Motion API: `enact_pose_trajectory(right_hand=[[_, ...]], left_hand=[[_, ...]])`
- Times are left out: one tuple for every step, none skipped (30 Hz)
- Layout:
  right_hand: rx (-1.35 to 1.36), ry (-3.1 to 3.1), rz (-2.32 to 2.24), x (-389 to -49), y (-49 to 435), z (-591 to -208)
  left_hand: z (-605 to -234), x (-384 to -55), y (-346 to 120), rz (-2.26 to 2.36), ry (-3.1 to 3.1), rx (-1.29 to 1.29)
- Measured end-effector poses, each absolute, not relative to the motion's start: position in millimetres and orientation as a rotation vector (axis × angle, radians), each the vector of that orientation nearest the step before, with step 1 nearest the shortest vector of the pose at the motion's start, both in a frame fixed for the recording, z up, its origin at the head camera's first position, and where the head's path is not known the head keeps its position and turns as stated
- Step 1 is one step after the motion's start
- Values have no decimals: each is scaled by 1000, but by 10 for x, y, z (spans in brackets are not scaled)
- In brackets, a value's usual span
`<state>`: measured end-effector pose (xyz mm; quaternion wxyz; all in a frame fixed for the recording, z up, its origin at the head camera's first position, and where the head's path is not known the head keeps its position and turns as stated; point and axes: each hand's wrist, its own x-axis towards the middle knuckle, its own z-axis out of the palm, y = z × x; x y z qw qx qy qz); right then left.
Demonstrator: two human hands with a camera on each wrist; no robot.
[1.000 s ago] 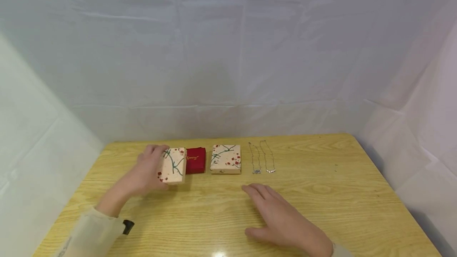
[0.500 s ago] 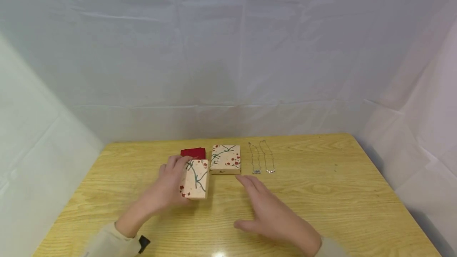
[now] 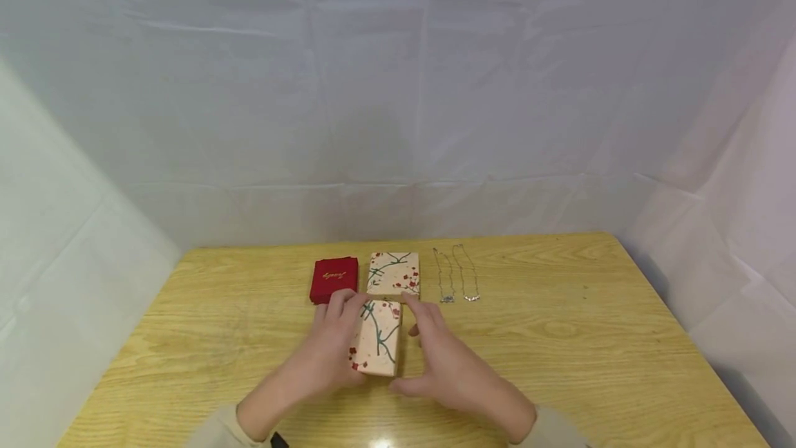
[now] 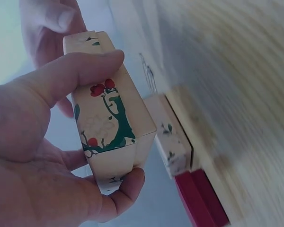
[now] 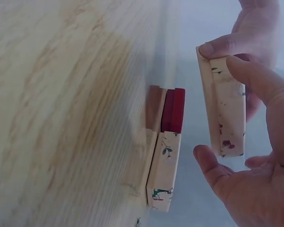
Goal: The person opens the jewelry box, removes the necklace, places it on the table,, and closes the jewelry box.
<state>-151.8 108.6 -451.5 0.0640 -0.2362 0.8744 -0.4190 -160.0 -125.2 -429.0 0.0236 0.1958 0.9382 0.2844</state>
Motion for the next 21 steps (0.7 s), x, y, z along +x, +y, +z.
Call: enact_pose_trajectory(right_hand=[[-711, 2635, -1276, -1523, 1074, -4520], [-709, 2626, -1288, -1526, 1064, -4525], [-709, 2620, -1295, -1528, 1055, -4529], [-711, 2616, -1302, -1530, 1047, -4534], [-713, 2611, -1306, -1531, 1041, -4540], [-713, 2608, -1310, -1532, 1037, -4546], [-714, 2608, -1309, -1532, 1034, -4550], [-718, 2605, -1313, -1531, 1034, -4553], [-718, 2604, -1310, -1531, 1035, -4555], [-718, 2600, -1308, -1530, 1036, -4557], [-717, 2596, -1306, -1529, 1039, -4557], [-714, 2590, -1303, -1529, 1042, -4558], [-711, 2585, -1299, -1529, 1045, -4558], [-708, 2581, -1295, -1528, 1048, -4557], [-703, 2579, -1291, -1529, 1050, -4558], [-704, 2580, -1289, -1530, 1055, -4560], [-699, 2583, -1288, -1532, 1059, -4563], [-691, 2586, -1284, -1534, 1063, -4564], [-687, 2587, -1283, -1535, 1072, -4563], [-684, 2584, -1288, -1539, 1083, -4563], [-681, 2582, -1290, -1542, 1097, -4561]], left_hand=[[-4292, -1591, -1233, 879, 2899, 609], [-4291, -1581, -1214, 879, 2896, 612], [-4294, -1574, -1197, 876, 2896, 616], [-4297, -1566, -1181, 871, 2898, 615], [-4296, -1556, -1167, 867, 2901, 620], [-4296, -1548, -1153, 862, 2905, 622], [-4299, -1540, -1142, 855, 2910, 623], [-4300, -1529, -1131, 856, 2913, 623], [-4304, -1521, -1122, 856, 2917, 622], [-4305, -1511, -1112, 859, 2918, 622], [-4308, -1502, -1103, 860, 2920, 623], [-4311, -1495, -1094, 864, 2921, 621], [-4313, -1487, -1087, 865, 2923, 618], [-4315, -1479, -1079, 868, 2924, 616], [-4317, -1471, -1072, 871, 2925, 614], [-4318, -1464, -1066, 876, 2925, 611], [-4318, -1456, -1061, 877, 2925, 606], [-4318, -1448, -1057, 882, 2923, 601], [-4319, -1440, -1055, 889, 2919, 599], [-4321, -1434, -1057, 895, 2915, 597], [-4322, -1430, -1058, 903, 2910, 598]])
